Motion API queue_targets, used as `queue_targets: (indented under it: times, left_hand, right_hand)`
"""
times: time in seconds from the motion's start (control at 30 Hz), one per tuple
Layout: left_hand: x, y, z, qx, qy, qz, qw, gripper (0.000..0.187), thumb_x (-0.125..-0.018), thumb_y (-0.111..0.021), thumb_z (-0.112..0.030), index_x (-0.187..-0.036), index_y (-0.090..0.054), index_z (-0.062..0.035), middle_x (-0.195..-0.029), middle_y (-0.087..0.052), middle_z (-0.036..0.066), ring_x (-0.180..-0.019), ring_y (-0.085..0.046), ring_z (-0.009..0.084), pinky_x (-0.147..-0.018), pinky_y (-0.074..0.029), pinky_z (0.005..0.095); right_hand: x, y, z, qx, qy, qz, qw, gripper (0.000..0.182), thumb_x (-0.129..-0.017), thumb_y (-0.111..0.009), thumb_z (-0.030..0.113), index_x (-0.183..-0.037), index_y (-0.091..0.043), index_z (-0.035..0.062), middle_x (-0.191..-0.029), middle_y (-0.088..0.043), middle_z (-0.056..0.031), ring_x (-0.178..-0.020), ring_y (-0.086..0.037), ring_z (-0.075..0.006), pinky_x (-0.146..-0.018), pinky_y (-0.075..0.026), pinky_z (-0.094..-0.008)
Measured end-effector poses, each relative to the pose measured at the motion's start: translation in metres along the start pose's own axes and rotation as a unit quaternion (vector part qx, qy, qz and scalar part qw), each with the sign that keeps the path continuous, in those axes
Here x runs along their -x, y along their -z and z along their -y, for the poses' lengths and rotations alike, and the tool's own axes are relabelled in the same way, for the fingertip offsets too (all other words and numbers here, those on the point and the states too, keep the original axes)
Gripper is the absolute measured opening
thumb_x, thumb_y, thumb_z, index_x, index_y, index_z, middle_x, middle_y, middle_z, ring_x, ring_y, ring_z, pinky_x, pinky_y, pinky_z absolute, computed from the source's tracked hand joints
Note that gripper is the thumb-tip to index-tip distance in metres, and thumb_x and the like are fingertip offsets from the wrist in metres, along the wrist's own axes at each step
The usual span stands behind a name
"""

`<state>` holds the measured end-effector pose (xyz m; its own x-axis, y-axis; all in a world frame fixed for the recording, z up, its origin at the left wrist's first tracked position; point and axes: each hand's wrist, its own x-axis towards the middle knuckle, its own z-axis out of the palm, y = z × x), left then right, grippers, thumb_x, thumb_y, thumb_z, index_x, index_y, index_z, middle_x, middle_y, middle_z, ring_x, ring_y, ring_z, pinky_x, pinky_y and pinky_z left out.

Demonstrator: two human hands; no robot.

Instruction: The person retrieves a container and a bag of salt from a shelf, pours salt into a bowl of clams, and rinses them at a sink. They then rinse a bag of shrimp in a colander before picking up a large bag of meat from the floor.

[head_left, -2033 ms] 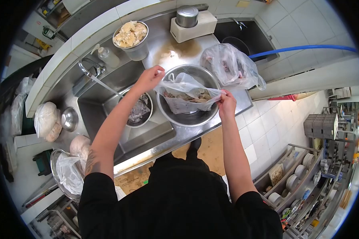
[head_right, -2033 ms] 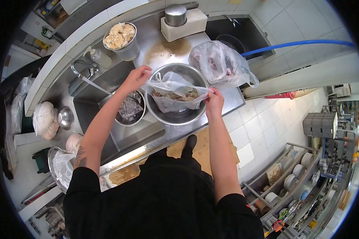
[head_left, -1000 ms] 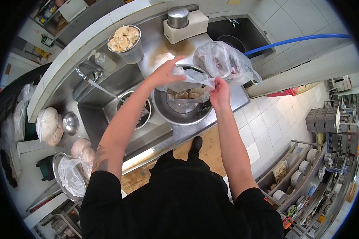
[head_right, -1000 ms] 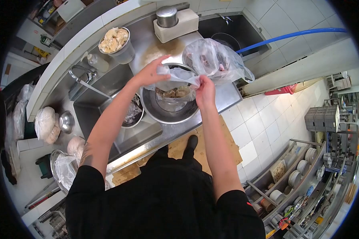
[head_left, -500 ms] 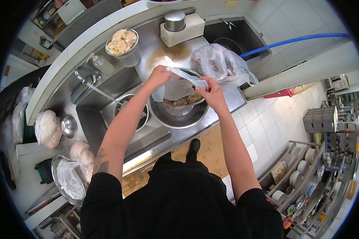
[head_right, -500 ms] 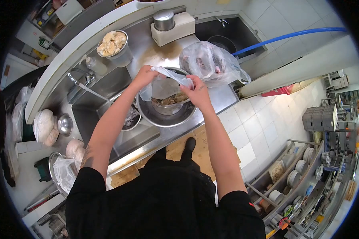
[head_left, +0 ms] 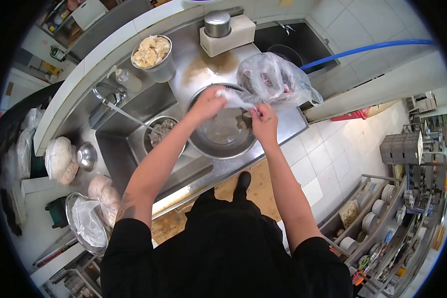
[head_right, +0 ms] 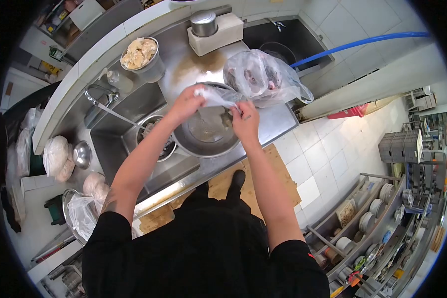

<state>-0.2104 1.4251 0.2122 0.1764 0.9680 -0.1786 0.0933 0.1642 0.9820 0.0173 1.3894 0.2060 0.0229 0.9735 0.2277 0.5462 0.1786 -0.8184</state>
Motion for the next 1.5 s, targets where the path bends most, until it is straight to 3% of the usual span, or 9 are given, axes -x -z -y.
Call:
queue_targets:
  times: [0.17, 0.27, 0.3, 0.4, 0.5, 0.67, 1.03, 1.33, 1.5]
  left_hand:
    - [0.042, 0.007, 0.033, -0.156, -0.125, 0.017, 0.980, 0.046, -0.080, -0.070, -0.011, -0.126, -0.065, -0.0045, -0.101, -0.065, 0.017, -0.079, -0.063, 0.0269, -0.071, -0.052, 0.0374]
    - [0.060, 0.019, 0.047, -0.394, -0.219, 0.109, 0.886, 0.052, -0.080, -0.072, -0.014, -0.131, -0.064, -0.0061, -0.101, -0.063, 0.018, -0.093, -0.063, 0.0333, -0.083, -0.052, 0.0419]
    - [0.067, 0.021, 0.046, -0.452, -0.150, 0.163, 0.864, 0.055, -0.079, -0.077, -0.021, -0.131, -0.065, -0.0065, -0.101, -0.061, 0.019, -0.101, -0.060, 0.0378, -0.091, -0.049, 0.0453]
    - [0.077, 0.023, 0.049, -0.462, -0.207, 0.187, 0.842, 0.054, -0.082, -0.077, -0.033, -0.130, -0.067, -0.0090, -0.110, -0.063, 0.019, -0.105, -0.061, 0.0366, -0.091, -0.049, 0.0437]
    - [0.053, 0.038, 0.032, -0.369, -0.094, 0.278, 0.882, 0.046, -0.086, -0.076, -0.039, -0.119, -0.072, -0.0074, -0.111, -0.066, 0.020, -0.105, -0.063, 0.0364, -0.090, -0.050, 0.0446]
    - [-0.021, 0.044, 0.036, -0.409, -0.108, -0.012, 0.906, 0.028, -0.092, -0.071, -0.031, -0.109, -0.076, -0.0103, -0.105, -0.070, 0.015, -0.103, -0.064, 0.0353, -0.091, -0.051, 0.0443]
    - [-0.052, 0.031, 0.058, -0.496, -0.203, 0.079, 0.841, 0.018, -0.078, -0.073, -0.012, -0.094, -0.079, -0.0143, -0.100, -0.070, 0.009, -0.105, -0.063, 0.0319, -0.089, -0.054, 0.0437]
    - [-0.039, 0.028, 0.044, -0.472, -0.149, -0.024, 0.868, 0.007, -0.075, -0.071, -0.011, -0.082, -0.074, -0.0106, -0.091, -0.069, 0.008, -0.096, -0.066, 0.0312, -0.081, -0.055, 0.0420]
    - [-0.048, 0.053, 0.037, -0.256, -0.041, -0.010, 0.966, 0.005, -0.087, -0.070, -0.012, -0.087, -0.072, -0.0069, -0.099, -0.073, 0.005, -0.095, -0.065, 0.0173, -0.083, -0.053, 0.0327]
  right_hand:
    - [0.027, 0.005, -0.045, 0.074, 0.078, 0.152, 0.983, 0.015, -0.087, -0.072, 0.010, -0.099, -0.073, 0.0014, -0.096, -0.069, -0.0159, -0.084, -0.067, -0.0330, -0.075, -0.052, -0.0386]
    - [0.033, 0.015, -0.043, 0.018, 0.030, 0.218, 0.975, 0.018, -0.087, -0.072, 0.012, -0.102, -0.073, 0.0023, -0.095, -0.071, -0.0157, -0.089, -0.068, -0.0345, -0.079, -0.053, -0.0405]
    - [0.033, 0.020, -0.036, -0.021, -0.008, 0.227, 0.974, 0.019, -0.087, -0.072, 0.013, -0.103, -0.073, 0.0026, -0.094, -0.071, -0.0156, -0.090, -0.068, -0.0351, -0.081, -0.054, -0.0412]
    - [0.017, 0.012, -0.027, 0.098, -0.026, 0.140, 0.985, 0.022, -0.089, -0.071, 0.019, -0.104, -0.073, 0.0027, -0.090, -0.071, -0.0143, -0.090, -0.068, -0.0350, -0.081, -0.053, -0.0435]
    - [0.014, -0.005, -0.038, 0.276, 0.105, 0.106, 0.950, 0.015, -0.085, -0.072, 0.020, -0.094, -0.075, 0.0075, -0.088, -0.071, -0.0114, -0.095, -0.065, -0.0311, -0.085, -0.047, -0.0454]
    - [0.008, -0.019, -0.041, 0.363, 0.086, 0.176, 0.911, 0.009, -0.079, -0.072, 0.014, -0.087, -0.072, 0.0105, -0.092, -0.071, -0.0094, -0.103, -0.062, -0.0294, -0.089, -0.042, -0.0438]
    - [0.012, -0.034, -0.047, 0.426, 0.115, 0.146, 0.885, 0.018, -0.080, -0.067, 0.013, -0.097, -0.067, 0.0079, -0.104, -0.067, -0.0076, -0.108, -0.059, -0.0280, -0.091, -0.041, -0.0435]
    - [-0.004, -0.036, -0.044, 0.136, 0.019, 0.007, 0.990, 0.009, -0.090, -0.067, 0.014, -0.096, -0.062, 0.0080, -0.097, -0.067, -0.0108, -0.091, -0.064, -0.0341, -0.084, -0.046, -0.0488]
    - [-0.023, -0.029, -0.010, -0.057, -0.009, 0.041, 0.997, 0.012, -0.095, -0.065, 0.013, -0.100, -0.059, 0.0035, -0.109, -0.069, -0.0117, -0.083, -0.067, -0.0274, -0.076, -0.052, -0.0392]
